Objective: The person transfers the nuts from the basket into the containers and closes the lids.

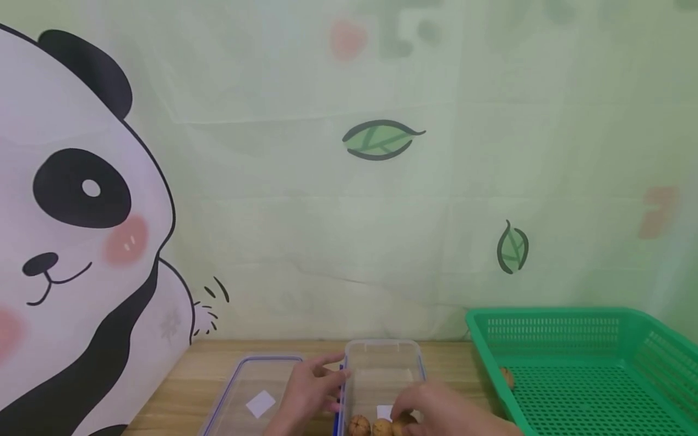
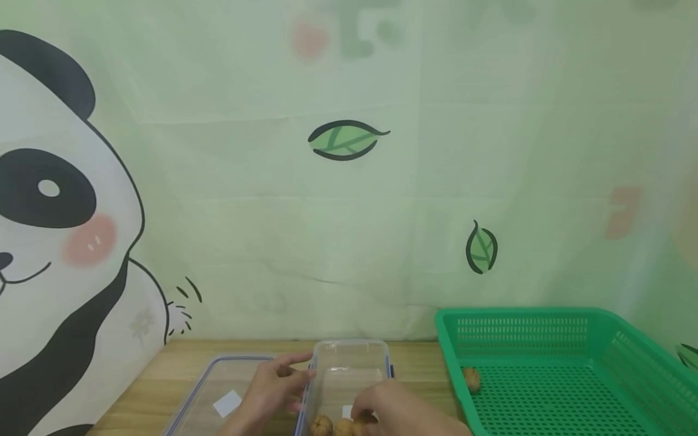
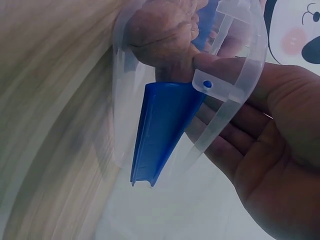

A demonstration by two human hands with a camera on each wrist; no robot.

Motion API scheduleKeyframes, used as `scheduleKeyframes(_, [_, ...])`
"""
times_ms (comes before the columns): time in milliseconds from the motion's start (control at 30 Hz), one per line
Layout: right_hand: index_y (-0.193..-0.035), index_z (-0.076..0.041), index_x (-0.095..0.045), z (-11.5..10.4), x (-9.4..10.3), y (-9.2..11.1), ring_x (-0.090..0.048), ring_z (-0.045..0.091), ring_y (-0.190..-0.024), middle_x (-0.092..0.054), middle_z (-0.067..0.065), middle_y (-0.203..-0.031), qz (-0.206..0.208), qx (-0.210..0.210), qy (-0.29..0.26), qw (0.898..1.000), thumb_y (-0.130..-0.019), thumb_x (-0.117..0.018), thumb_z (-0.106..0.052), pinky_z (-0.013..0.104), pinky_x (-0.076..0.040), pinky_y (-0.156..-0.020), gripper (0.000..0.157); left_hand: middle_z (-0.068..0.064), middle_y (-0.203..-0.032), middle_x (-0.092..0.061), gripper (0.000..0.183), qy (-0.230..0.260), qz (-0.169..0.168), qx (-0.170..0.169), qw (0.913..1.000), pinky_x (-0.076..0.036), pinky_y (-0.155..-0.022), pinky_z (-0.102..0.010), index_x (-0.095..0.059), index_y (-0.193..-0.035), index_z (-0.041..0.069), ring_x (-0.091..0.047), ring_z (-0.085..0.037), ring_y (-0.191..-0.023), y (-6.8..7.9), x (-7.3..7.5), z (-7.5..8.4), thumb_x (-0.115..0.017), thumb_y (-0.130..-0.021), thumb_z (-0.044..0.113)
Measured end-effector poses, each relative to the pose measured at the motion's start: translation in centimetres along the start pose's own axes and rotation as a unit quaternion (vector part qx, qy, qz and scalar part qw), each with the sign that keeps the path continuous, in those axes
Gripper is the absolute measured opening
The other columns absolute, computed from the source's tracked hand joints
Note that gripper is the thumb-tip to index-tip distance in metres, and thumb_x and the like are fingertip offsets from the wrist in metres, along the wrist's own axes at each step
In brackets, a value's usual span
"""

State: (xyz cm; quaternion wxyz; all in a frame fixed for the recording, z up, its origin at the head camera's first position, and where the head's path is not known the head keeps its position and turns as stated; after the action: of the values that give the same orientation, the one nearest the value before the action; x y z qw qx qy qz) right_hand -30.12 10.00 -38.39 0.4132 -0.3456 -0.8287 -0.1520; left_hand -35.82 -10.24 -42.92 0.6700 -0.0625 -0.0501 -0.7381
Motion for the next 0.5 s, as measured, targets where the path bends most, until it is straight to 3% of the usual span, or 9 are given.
scheduleKeyframes(267, [-0.092, -0.014, -0.075, 0.16, -0.51, -0.45, -0.054, -0.005, -0.075, -0.064, -0.018, -0.084, 0.007, 0.044, 0.096, 0.994, -0.086, -0.072, -0.012, 0.017, -0.052, -0.067, 0.007, -0.017, -0.094, -0.065, 0.049, 0.003, 0.001, -0.001, 1.0000, -0.061, -0.057, -0.035, -0.059, -0.130, 0.006, -0.065, -0.021, -0.070, -0.02, -0.02, -0.12, -0.075, -0.086, 0.020])
scheduleKeyframes(500, [-0.087, -0.018, -0.074, 0.10, -0.83, -0.65, -0.051, -0.005, -0.067, -0.061, -0.021, -0.078, 0.016, 0.071, 0.143, 0.987, -0.085, -0.073, -0.014, 0.013, -0.048, -0.061, 0.005, -0.017, -0.092, -0.065, 0.050, -0.002, 0.001, -0.004, 1.0000, -0.061, -0.056, -0.034, -0.059, -0.131, 0.005, -0.065, -0.020, -0.069, 0.06, -0.06, 0.11, -0.074, -0.087, 0.021])
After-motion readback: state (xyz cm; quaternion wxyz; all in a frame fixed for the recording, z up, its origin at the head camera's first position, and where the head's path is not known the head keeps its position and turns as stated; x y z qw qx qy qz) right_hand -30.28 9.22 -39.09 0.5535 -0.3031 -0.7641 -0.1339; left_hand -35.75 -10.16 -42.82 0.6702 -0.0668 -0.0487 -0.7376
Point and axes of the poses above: each hand's wrist, its own y-axis away from the middle knuckle, its own x-axis out of the back of the hand, z = x × y, the point moved 6 cm from there along -y, towards the middle knuckle
